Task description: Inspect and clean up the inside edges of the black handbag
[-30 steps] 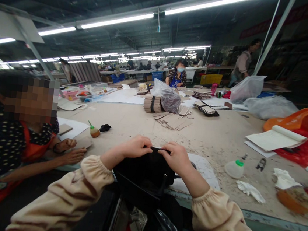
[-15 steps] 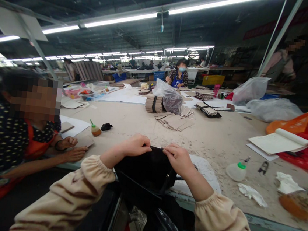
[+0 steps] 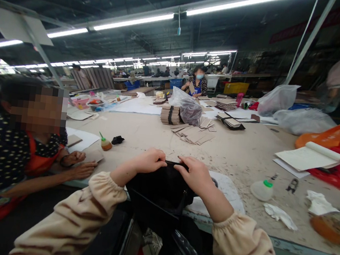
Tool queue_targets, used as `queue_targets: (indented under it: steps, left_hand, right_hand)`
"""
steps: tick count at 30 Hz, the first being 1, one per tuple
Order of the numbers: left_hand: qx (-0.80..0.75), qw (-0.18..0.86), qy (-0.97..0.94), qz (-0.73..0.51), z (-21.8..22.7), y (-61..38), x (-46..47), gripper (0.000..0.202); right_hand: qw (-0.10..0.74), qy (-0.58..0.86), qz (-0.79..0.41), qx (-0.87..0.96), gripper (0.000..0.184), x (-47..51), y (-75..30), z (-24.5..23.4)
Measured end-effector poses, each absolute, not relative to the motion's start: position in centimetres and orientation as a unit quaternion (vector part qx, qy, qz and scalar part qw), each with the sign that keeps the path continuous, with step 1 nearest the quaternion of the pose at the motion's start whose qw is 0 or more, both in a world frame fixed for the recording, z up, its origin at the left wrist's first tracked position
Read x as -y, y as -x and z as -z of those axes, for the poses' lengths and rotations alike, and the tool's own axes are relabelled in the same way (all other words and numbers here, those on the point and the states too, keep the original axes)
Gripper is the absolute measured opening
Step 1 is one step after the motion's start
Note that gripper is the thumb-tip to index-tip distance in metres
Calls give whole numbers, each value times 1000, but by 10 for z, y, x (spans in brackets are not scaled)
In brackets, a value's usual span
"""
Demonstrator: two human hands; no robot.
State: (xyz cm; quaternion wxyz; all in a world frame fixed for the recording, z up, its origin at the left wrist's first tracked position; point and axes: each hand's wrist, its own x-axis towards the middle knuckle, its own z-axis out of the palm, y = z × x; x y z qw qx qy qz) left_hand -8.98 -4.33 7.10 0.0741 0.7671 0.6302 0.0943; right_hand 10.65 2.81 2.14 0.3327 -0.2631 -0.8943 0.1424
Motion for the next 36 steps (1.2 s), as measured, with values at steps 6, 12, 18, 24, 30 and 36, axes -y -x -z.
queue_targets:
  steps: [6,12,18,24,30,36]
  left_hand:
    - [-634,63,-766,-84,-69,90,44,17]
    - [-639,57,-761,-100,-68,89,43,18]
    - [-647,108,-749,-95,-72,95,45,20]
    - [-652,89,-750,-69,-76,109,51,17]
    - [-656,41,-751,-61,-72,109,54,22]
    - [-658,7,-753,-29,-71,103,56,27]
  right_hand:
    - [280,285,-81,913,18,-24,-91,-25]
    - [279,306,-90,906,18,-25,-89,-22]
    - [289,288,-54,911,23,-24,-90,-21]
    - [300,270,-40,914,22,-23,-91,-19]
    - [304,270,-27,913,22,-19,-92,-18]
    - [304,269,-28,913,23,-15,-93,-20]
